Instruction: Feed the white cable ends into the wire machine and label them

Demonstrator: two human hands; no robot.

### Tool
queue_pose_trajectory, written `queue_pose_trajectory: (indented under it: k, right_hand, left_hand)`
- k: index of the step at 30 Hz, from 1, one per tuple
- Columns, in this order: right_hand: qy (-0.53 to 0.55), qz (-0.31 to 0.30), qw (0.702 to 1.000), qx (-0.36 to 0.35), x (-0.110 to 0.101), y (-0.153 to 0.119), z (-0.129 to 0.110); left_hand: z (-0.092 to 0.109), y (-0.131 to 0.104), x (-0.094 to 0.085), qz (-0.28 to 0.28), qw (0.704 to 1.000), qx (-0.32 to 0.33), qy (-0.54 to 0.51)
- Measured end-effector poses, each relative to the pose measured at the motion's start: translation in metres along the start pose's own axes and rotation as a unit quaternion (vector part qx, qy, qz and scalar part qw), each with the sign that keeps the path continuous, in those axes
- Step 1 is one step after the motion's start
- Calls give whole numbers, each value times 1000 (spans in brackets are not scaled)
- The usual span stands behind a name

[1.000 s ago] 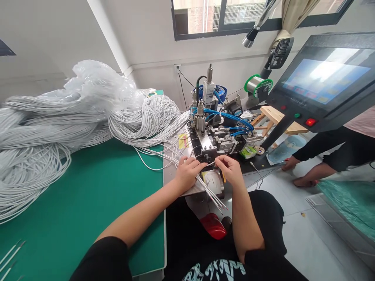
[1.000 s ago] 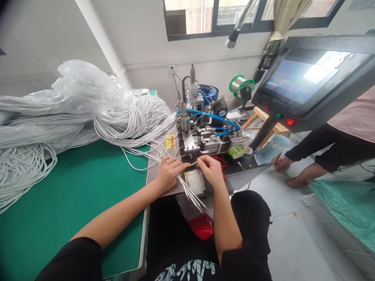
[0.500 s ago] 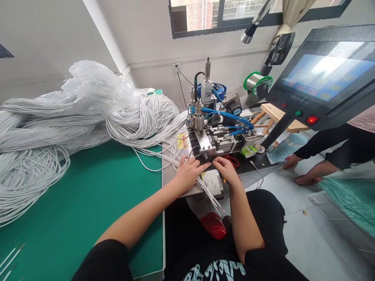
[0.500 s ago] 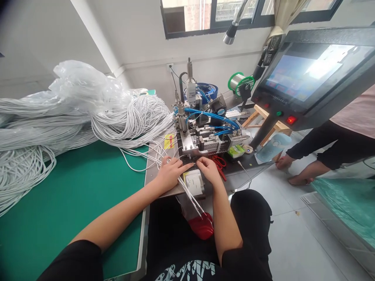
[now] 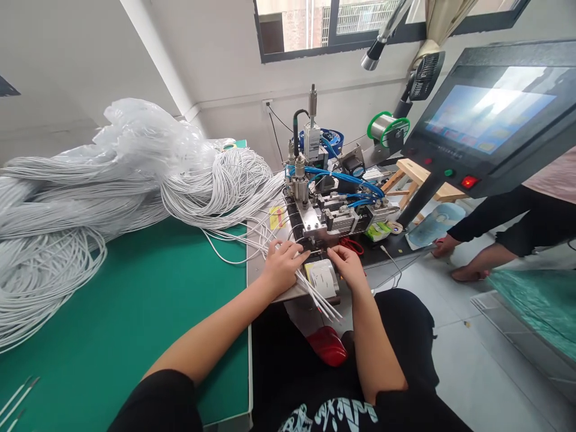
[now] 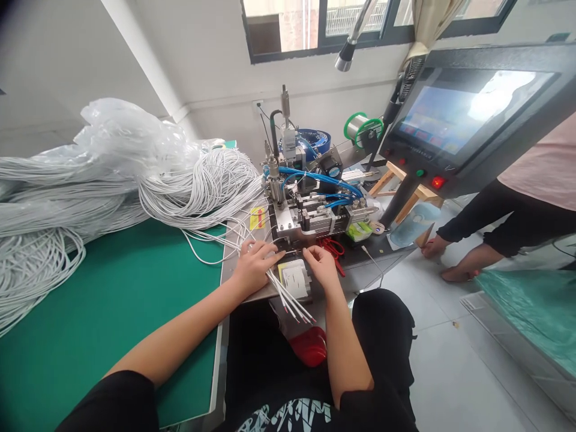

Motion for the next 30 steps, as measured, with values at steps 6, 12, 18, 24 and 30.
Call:
queue_pose_trajectory:
  k: [6, 12, 18, 24, 30]
  right_hand:
    - [-80, -8, 996, -25, -19, -25, -36]
    - [-115, -161, 976, -91, -18, -46, -89]
    - [-206, -308, 919, -132, 1, -58, -103]
    - [-272, -325, 894, -145, 9, -61, -102]
    - [-263, -199, 933, -145, -15, -53, -97]
  left_hand:
    - [-3, -3, -1, 40, 999, -2, -18]
    - [-3, -4, 2, 15, 999, -31, -2]
    - [-4, -4, 4, -6, 995, -95, 34]
    - [-3, -2, 0, 46, 996, -82, -5]
    - [4, -1, -11, 90, 990, 54, -96]
Point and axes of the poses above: each hand's wrist, its own y-axis towards the middle knuckle, its own x-axis out of the palm, z = x × y, the point moved 3 cm from there along y, towards the middle knuckle, and after that the axes turned 15 degrees about -x, right-handed, at the moved point
